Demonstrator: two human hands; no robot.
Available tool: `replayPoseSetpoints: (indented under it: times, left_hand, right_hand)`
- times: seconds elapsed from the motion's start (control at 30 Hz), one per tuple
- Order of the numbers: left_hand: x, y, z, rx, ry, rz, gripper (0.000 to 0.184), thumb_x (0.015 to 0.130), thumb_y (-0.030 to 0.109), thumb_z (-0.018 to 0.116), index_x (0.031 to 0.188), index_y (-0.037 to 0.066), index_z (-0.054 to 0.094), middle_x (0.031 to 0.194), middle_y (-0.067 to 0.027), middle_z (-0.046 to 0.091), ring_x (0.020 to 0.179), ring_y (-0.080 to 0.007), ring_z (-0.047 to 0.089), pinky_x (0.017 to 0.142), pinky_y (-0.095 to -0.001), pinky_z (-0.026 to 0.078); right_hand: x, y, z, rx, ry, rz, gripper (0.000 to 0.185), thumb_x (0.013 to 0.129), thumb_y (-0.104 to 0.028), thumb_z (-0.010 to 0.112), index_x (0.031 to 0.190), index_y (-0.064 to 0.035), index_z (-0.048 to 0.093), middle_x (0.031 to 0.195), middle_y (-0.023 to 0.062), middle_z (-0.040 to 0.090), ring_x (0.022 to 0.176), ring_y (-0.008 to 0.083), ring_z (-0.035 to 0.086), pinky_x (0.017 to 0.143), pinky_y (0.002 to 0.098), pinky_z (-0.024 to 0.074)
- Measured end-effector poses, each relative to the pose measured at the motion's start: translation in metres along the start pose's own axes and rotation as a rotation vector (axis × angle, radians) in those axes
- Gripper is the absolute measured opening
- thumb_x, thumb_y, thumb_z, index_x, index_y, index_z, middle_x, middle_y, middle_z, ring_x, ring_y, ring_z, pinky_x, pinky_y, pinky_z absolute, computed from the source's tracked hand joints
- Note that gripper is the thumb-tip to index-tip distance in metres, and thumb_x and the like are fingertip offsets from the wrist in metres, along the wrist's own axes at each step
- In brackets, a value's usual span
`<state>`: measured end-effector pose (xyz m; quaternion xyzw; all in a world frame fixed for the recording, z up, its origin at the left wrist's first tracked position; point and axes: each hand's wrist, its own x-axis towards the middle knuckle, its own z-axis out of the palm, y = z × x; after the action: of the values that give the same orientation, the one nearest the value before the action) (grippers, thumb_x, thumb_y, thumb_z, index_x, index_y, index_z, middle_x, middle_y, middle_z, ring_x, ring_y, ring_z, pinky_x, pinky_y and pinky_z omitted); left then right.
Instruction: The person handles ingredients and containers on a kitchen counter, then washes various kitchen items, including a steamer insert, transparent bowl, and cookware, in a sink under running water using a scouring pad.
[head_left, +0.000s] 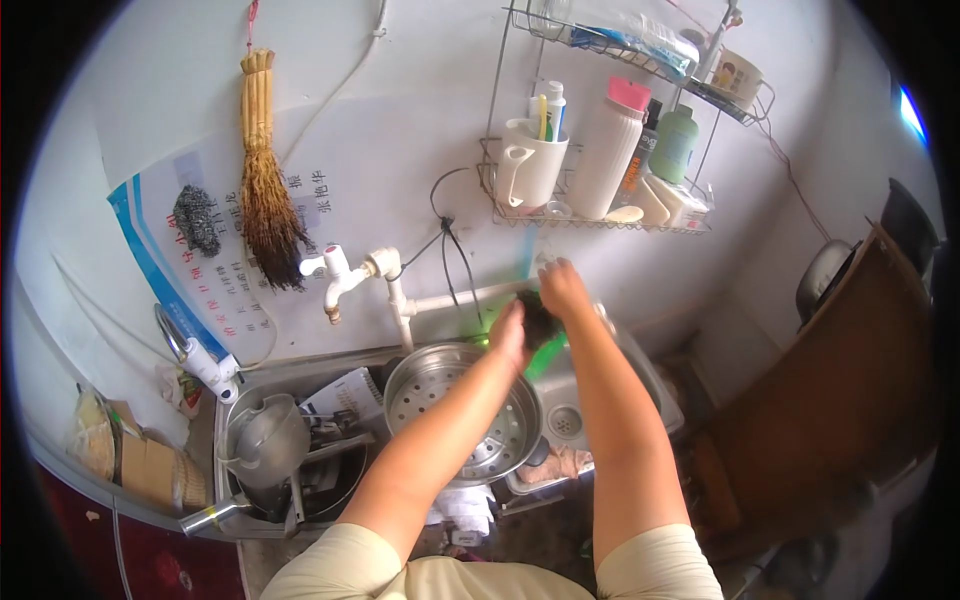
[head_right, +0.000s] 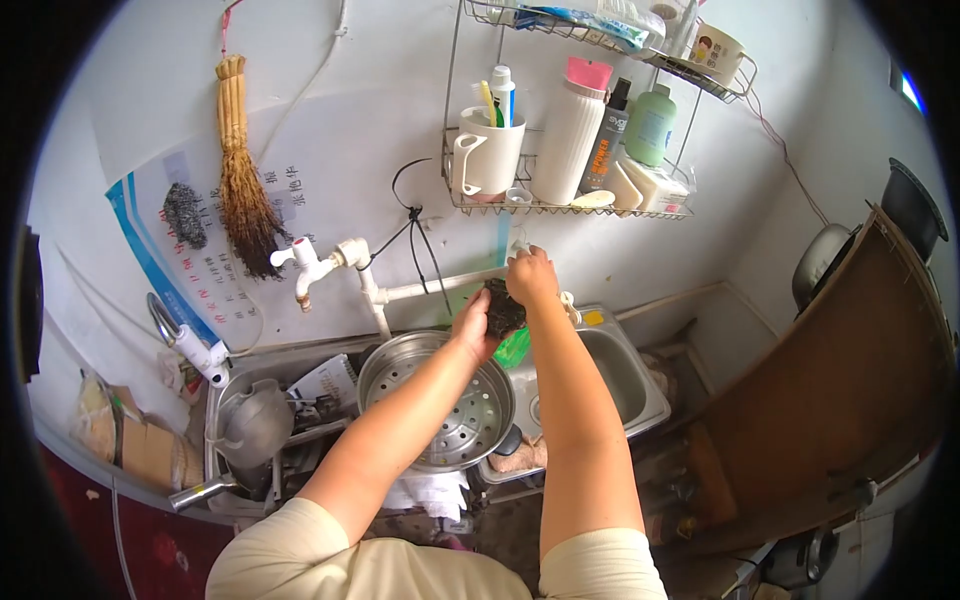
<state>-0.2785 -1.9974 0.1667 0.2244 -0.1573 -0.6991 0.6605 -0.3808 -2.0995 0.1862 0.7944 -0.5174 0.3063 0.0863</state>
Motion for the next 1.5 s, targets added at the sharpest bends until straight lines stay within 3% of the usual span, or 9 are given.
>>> replayPoseSetpoints:
  times: [0.33,0.47,0.7,0.87,1.0,1.1,1.23,1.4,1.5]
  left_hand:
    - [-0.068,0.047,-0.011,0.003,-0.004,0.000,0.022,0.091,0.022,0.046,0.103,0.005,0.053,0.090,-0.0074,0.060,0.081,-0.0195,0.059,0.068,-0.0348,0.050]
    - [-0.104,0.071,-0.031,0.499,0.189,0.102,0.021,0.089,0.023,0.050,0.092,0.003,0.058,0.083,-0.0056,0.059,0.072,-0.0143,0.057,0.066,-0.0298,0.047]
    - [-0.159,0.161,-0.130,1.212,0.344,0.651,0.025,0.089,0.019,0.047,0.098,-0.002,0.056,0.094,-0.0183,0.059,0.087,-0.0302,0.057,0.075,-0.0348,0.045]
    - [-0.221,0.236,-0.191,0.876,0.091,0.386,0.036,0.088,0.016,0.044,0.120,0.002,0.043,0.121,-0.0207,0.048,0.115,-0.0310,0.045,0.093,-0.0351,0.036]
    - [-0.256,0.285,-0.246,1.251,0.073,0.313,0.055,0.085,0.006,0.045,0.135,-0.001,0.023,0.135,-0.0160,0.036,0.118,-0.0216,0.041,0.096,-0.0295,0.034]
    - [-0.276,0.346,-0.290,1.236,-0.082,0.196,0.061,0.079,0.003,0.054,0.134,0.000,0.027,0.131,-0.0166,0.040,0.117,-0.0229,0.042,0.099,-0.0320,0.033]
    - [-0.319,0.396,-0.351,1.918,0.391,0.338,0.049,0.079,0.019,0.061,0.118,-0.004,0.041,0.109,-0.0184,0.052,0.099,-0.0257,0.054,0.084,-0.0364,0.045]
    - [-0.353,0.380,-0.371,0.928,0.519,-0.534,0.051,0.080,0.033,0.062,0.105,-0.007,0.043,0.086,-0.0194,0.055,0.062,-0.0243,0.060,0.053,-0.0319,0.052]
    - [-0.350,0.357,-0.368,0.688,0.548,-0.558,0.048,0.077,0.017,0.058,0.116,0.002,0.035,0.091,-0.0219,0.052,0.077,-0.0329,0.059,0.070,-0.0419,0.051]
  right_hand:
    - [-0.082,-0.117,-0.096,0.519,0.252,0.133,0.037,0.085,-0.028,0.054,0.111,-0.0022,0.052,0.107,0.0181,0.055,0.101,0.0315,0.052,0.086,0.0367,0.0400]
    - [-0.133,-0.191,-0.063,1.658,-0.143,0.636,0.042,0.087,-0.028,0.054,0.120,-0.0051,0.043,0.111,0.0067,0.052,0.102,0.0168,0.049,0.086,0.0305,0.0390]
    - [-0.162,-0.360,-0.024,1.930,0.075,0.777,0.034,0.094,-0.024,0.040,0.122,-0.0063,0.040,0.117,0.0091,0.047,0.105,0.0188,0.046,0.089,0.0306,0.0389]
    - [-0.146,-0.440,0.013,1.794,-0.106,0.750,0.026,0.092,-0.014,0.042,0.116,-0.0042,0.044,0.103,0.0090,0.054,0.091,0.0160,0.052,0.077,0.0282,0.0445]
    - [-0.147,-0.475,0.071,1.706,-0.151,0.768,0.022,0.090,-0.010,0.045,0.110,-0.0001,0.047,0.096,0.0098,0.057,0.086,0.0159,0.054,0.073,0.0274,0.0450]
    - [-0.150,-0.497,0.084,1.047,-0.123,0.345,0.023,0.085,-0.012,0.053,0.105,0.0001,0.052,0.100,0.0154,0.058,0.086,0.0291,0.057,0.075,0.0327,0.0446]
    - [-0.157,-0.510,0.089,0.658,-0.341,-0.125,0.024,0.080,-0.012,0.058,0.102,-0.0045,0.054,0.098,0.0194,0.058,0.094,0.0349,0.055,0.076,0.0383,0.0452]
    - [-0.157,-0.499,0.109,0.314,-0.918,-0.430,0.030,0.073,-0.021,0.061,0.098,-0.0064,0.058,0.098,0.0155,0.059,0.092,0.0337,0.055,0.079,0.0427,0.0430]
    - [-0.161,-0.494,0.118,0.096,-1.322,-0.575,0.033,0.072,-0.026,0.061,0.100,-0.0097,0.060,0.099,0.0147,0.060,0.093,0.0321,0.056,0.080,0.0427,0.0431]
